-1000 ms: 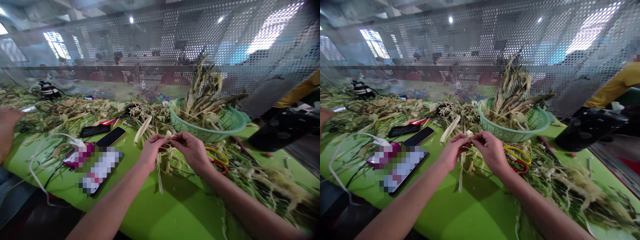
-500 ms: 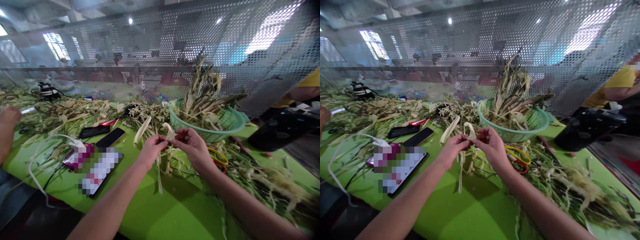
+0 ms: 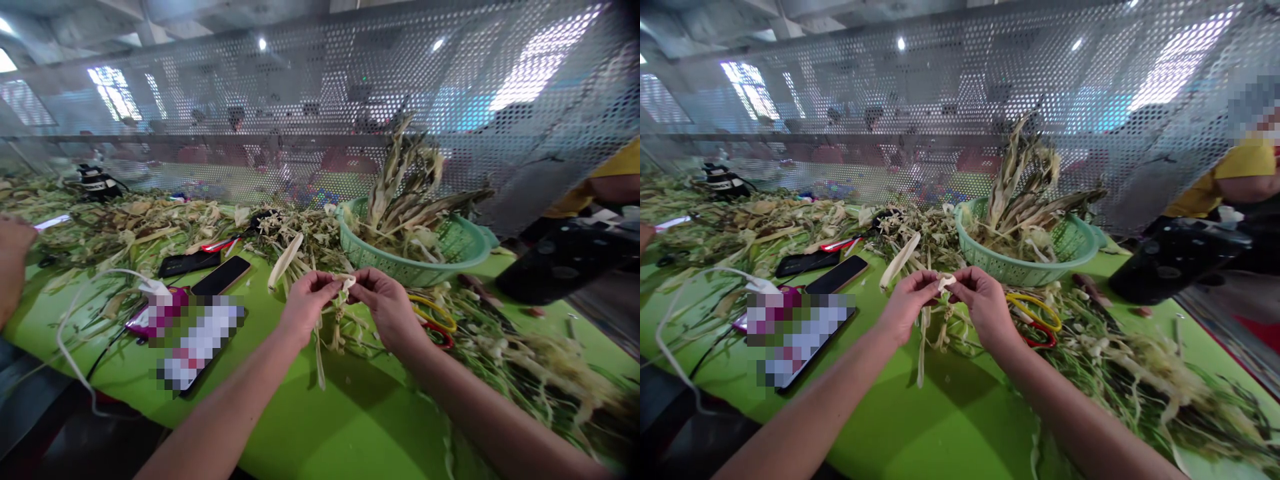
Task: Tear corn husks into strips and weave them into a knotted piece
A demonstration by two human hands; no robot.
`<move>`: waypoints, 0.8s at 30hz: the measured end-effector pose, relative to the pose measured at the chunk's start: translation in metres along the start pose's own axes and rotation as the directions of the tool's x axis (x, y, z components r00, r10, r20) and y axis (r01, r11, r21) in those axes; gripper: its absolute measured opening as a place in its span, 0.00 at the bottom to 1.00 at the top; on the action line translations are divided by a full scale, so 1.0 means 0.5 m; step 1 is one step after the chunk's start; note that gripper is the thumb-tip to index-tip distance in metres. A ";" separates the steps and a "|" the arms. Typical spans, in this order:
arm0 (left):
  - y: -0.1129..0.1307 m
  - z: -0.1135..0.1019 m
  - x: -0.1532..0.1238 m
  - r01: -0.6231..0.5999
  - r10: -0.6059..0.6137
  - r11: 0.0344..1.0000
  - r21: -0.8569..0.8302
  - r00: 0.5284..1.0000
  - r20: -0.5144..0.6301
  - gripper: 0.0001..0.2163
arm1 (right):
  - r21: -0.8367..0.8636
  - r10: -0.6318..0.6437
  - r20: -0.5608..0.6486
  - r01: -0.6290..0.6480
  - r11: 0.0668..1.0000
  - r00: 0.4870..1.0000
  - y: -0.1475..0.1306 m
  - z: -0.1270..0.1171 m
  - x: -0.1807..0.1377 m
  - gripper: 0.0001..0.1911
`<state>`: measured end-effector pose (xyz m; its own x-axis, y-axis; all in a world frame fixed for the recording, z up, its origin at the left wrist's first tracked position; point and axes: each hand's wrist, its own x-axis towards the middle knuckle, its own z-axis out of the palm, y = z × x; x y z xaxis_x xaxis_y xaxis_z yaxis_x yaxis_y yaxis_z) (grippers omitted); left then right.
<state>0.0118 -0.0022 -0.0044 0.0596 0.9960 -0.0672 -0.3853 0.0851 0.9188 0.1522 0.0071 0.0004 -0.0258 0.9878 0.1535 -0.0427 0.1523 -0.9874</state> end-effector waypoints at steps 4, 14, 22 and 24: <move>0.000 -0.005 0.001 0.002 -0.003 0.998 0.061 1.000 0.015 0.09 | -0.059 -0.009 0.024 0.011 0.998 1.000 -0.011 0.001 -0.003 0.17; 0.001 -0.014 0.012 0.052 -0.060 0.990 0.128 0.996 0.061 0.08 | -0.236 -0.093 0.040 0.100 0.967 0.995 -0.049 -0.032 0.016 0.17; 0.019 -0.037 0.020 0.039 -0.041 0.995 0.086 0.999 0.019 0.07 | -0.878 0.048 0.264 0.220 0.425 0.963 -0.098 -0.180 0.007 0.07; 0.021 -0.040 0.019 0.042 -0.043 0.998 0.050 0.999 0.016 0.07 | -0.959 0.100 0.200 0.173 0.226 0.975 -0.079 -0.217 -0.008 0.08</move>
<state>-0.0099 0.0088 -0.0031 0.0908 0.9908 -0.1001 -0.3362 0.1252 0.9334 0.2622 0.0008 0.0348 -0.2286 0.9718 0.0582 0.9434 0.2359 -0.2330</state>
